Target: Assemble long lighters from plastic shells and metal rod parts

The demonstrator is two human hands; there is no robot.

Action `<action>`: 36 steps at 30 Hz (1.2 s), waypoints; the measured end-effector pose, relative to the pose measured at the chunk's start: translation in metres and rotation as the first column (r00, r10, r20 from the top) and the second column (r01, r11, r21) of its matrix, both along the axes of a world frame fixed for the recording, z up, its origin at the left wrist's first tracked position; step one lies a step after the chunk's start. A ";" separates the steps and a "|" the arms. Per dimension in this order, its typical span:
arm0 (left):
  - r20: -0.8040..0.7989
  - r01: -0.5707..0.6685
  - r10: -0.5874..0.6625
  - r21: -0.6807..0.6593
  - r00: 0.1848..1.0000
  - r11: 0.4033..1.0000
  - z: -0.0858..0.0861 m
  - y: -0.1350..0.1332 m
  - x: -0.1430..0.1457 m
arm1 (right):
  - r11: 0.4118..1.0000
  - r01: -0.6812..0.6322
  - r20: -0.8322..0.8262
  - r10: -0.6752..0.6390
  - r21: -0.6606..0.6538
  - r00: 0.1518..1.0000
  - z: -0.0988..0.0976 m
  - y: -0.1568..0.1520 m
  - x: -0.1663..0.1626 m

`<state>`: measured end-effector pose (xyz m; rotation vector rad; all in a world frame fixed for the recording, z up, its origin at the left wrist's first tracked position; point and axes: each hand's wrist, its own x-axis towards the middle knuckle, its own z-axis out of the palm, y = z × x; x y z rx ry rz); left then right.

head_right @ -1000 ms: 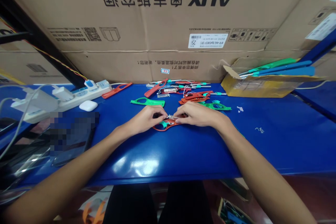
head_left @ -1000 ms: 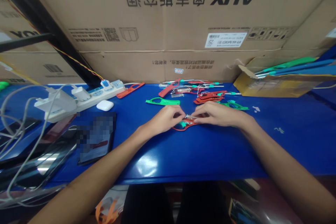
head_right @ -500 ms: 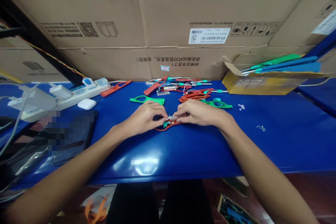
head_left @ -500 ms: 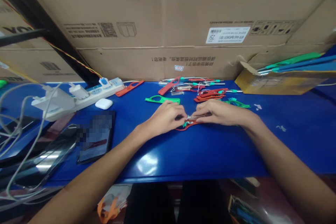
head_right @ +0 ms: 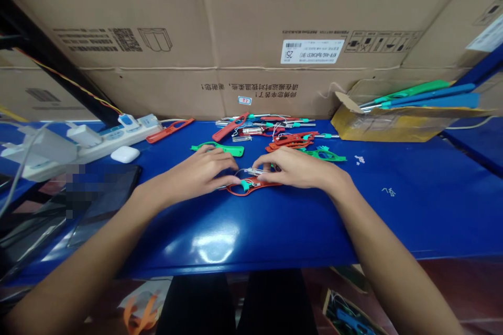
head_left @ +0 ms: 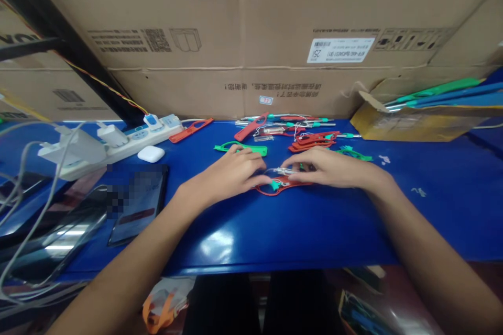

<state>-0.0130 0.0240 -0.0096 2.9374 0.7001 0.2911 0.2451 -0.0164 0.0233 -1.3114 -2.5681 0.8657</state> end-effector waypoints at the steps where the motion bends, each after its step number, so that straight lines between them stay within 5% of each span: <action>1: -0.011 -0.005 0.005 -0.014 1.000 1.000 0.000 -0.003 0.000 | 1.000 0.006 0.009 -0.006 -0.002 1.000 0.001 0.000 0.001; 25: -0.079 -0.037 0.041 0.060 0.996 0.998 -0.007 -0.003 0.006 | 0.991 -0.029 0.139 0.010 0.132 0.990 -0.012 0.007 0.009; 36: 0.013 -0.069 0.070 -0.096 0.997 0.993 -0.010 0.002 0.003 | 0.980 -0.056 0.146 0.028 0.192 0.989 -0.014 0.005 0.004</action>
